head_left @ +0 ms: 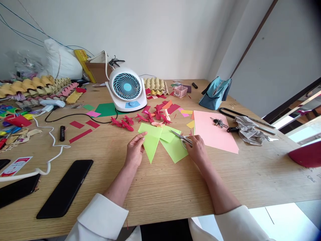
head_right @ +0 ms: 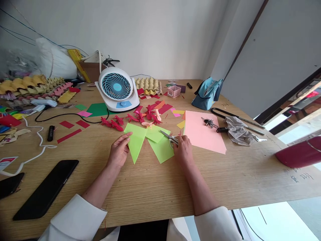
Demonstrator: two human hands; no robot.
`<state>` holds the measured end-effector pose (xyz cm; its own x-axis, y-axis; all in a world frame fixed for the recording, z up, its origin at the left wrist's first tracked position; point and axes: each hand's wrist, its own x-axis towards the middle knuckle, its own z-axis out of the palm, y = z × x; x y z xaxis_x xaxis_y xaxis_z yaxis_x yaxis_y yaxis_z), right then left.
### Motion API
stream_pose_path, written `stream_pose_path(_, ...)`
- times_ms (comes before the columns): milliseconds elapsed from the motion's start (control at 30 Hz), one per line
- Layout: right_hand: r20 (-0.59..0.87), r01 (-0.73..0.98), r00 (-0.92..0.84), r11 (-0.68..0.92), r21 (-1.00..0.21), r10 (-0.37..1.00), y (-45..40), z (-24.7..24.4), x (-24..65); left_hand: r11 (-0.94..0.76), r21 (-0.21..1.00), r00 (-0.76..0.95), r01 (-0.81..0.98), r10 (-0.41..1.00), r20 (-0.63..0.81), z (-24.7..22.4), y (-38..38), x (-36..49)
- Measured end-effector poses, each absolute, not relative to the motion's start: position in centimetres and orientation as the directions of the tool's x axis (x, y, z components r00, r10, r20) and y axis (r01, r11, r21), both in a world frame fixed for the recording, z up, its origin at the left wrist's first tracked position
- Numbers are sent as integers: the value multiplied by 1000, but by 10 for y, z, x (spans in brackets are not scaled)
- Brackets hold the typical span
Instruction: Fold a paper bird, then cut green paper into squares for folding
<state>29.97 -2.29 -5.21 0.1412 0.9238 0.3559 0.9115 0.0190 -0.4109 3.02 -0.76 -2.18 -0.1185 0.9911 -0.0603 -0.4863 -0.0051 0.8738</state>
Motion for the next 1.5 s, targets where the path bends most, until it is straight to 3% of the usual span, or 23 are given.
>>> stream_pose_path(233, 261, 941, 173, -82, -327, 950, -16, -56, 301, 29, 880, -142, -474, 984, -109, -26, -4, 32)
stream_pose_path(633, 301, 876, 195, -27, -482, 933, -24, -41, 292, 31, 895, -156, -445, 981, -112, -26, -3, 29)
stream_pose_path(867, 345, 874, -162, 297, -385, 925, -33, -38, 279, -32, 903, -249, -429, 965, -84, -27, 4, 16)
stream_pose_path(1067, 277, 874, -311, 388, -293, 909, -41, -32, 272, -57, 886, -301, -460, 949, -95, -26, 7, 12)
stream_pose_path(1333, 235, 952, -172, 223, -211, 957, -38, -31, 282, -39, 907, -256, -420, 964, -77, -27, 5, 12)
stream_pose_path(1500, 266, 927, -144, 224, -301, 953, -37, -34, 279, -49, 913, -237, -406, 970, -53, -26, 3, 15)
